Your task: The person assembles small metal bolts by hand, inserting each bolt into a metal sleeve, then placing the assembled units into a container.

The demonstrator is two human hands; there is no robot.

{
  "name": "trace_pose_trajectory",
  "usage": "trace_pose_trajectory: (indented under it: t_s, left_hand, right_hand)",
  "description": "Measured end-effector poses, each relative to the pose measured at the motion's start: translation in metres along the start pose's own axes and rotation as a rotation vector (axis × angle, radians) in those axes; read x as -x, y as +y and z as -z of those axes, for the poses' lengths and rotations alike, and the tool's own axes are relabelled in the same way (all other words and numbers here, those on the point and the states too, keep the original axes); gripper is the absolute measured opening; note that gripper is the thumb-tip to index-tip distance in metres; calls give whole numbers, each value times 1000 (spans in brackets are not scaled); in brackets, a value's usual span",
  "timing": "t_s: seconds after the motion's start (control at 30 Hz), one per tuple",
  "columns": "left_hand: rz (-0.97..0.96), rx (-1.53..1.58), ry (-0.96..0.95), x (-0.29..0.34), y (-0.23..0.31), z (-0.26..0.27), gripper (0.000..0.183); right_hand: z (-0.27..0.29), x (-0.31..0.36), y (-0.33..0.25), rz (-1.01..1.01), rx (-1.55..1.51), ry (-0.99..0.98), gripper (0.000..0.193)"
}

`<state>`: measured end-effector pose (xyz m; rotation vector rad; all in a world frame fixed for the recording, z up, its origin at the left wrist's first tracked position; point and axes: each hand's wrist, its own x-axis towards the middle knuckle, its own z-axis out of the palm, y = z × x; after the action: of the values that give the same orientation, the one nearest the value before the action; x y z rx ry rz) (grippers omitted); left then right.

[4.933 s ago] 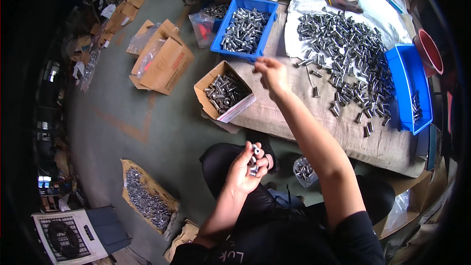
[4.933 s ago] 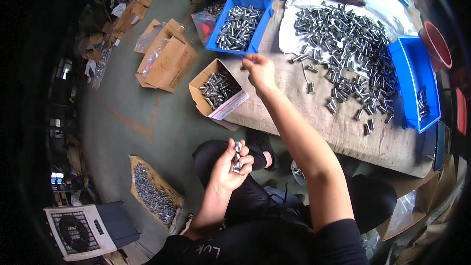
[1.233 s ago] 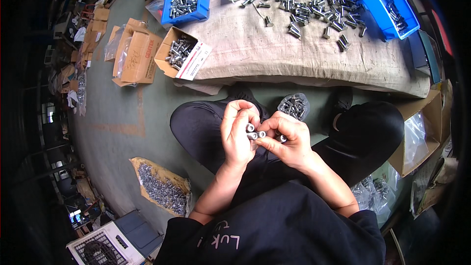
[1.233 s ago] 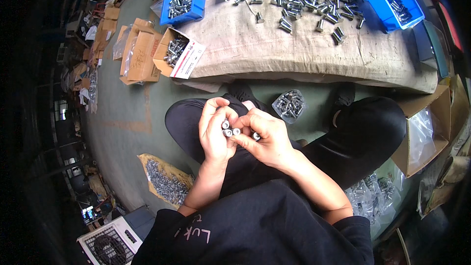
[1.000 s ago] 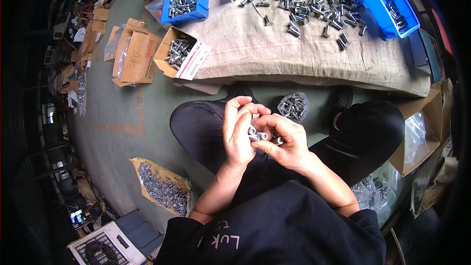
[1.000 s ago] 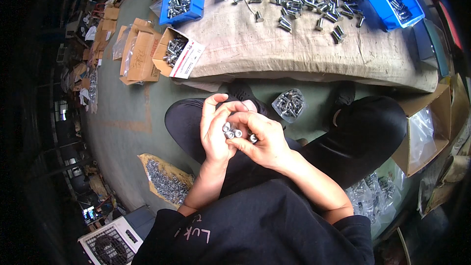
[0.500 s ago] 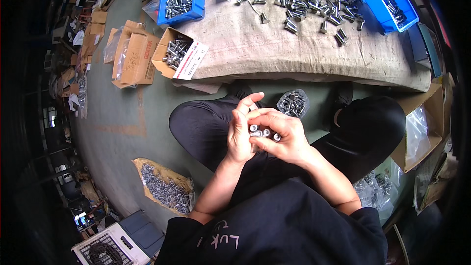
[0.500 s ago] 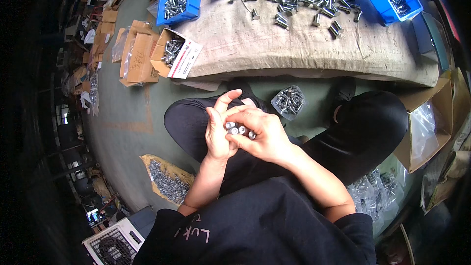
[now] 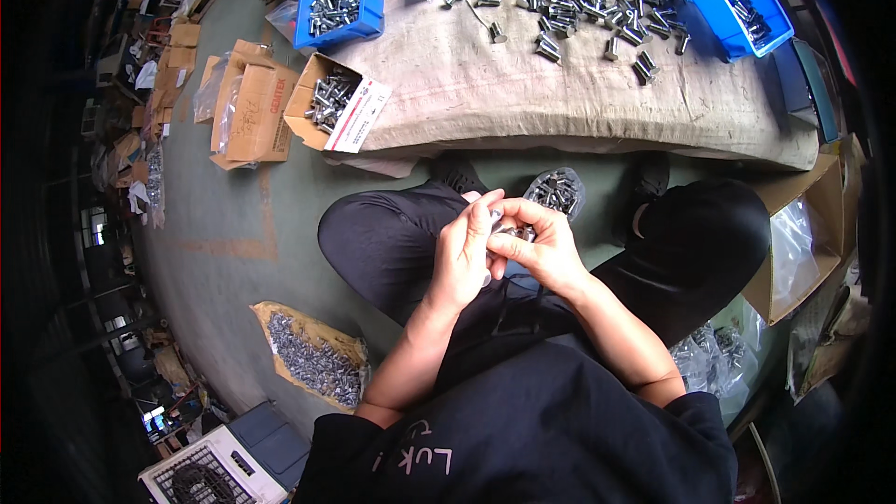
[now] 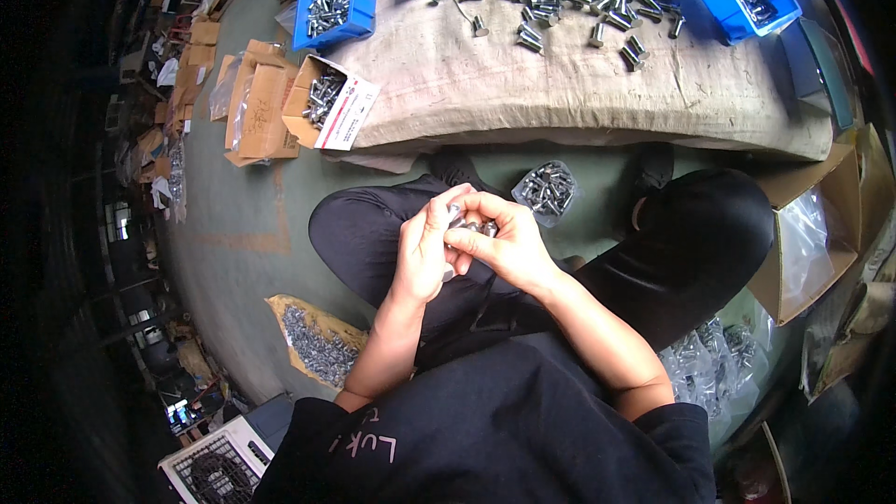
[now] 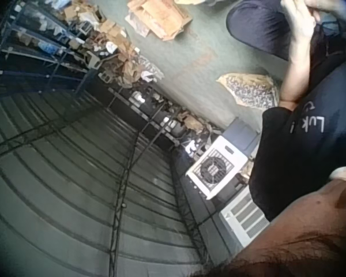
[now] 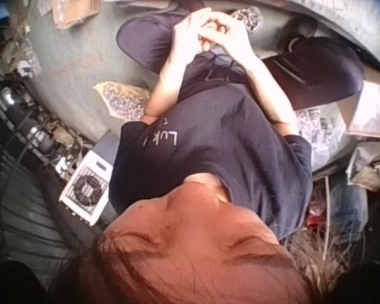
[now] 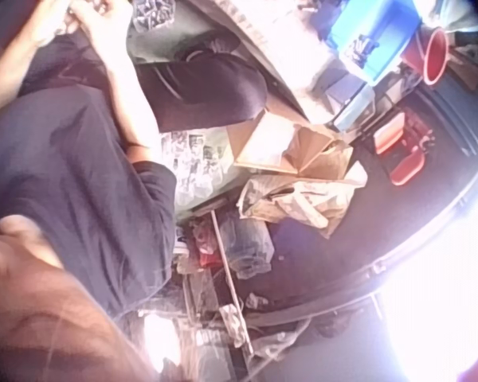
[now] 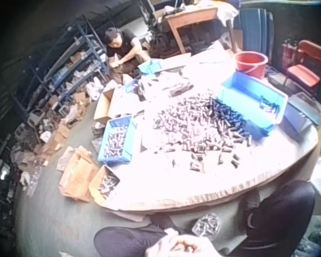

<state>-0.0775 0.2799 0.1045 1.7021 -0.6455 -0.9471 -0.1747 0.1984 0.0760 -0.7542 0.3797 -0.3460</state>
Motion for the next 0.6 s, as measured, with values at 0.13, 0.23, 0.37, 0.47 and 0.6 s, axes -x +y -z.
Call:
trace_pose_trajectory:
  t_s: [0.13, 0.23, 0.37, 0.47, 0.6]
  left_hand:
    - [73, 20, -186, -4, 10, 3, 50]
    - [98, -41, -197, -5, 13, 0, 53]
    - [180, 100, -161, -4, 6, 1, 55]
    - [325, 414, -133, -4, 9, 11, 65]
    - [417, 1045, -59, -10, -8, 35, 45]
  right_hand:
    - [6, 0, 4, 77, -17, 14, 14]
    - [14, -2, 12, 14, -16, 86, 13]
    - [21, -7, 14, -177, -460, 41, 18]
    - [35, -11, 21, -336, -1233, -177, 29]
    - [30, -14, 24, -254, -1424, -244, 26]
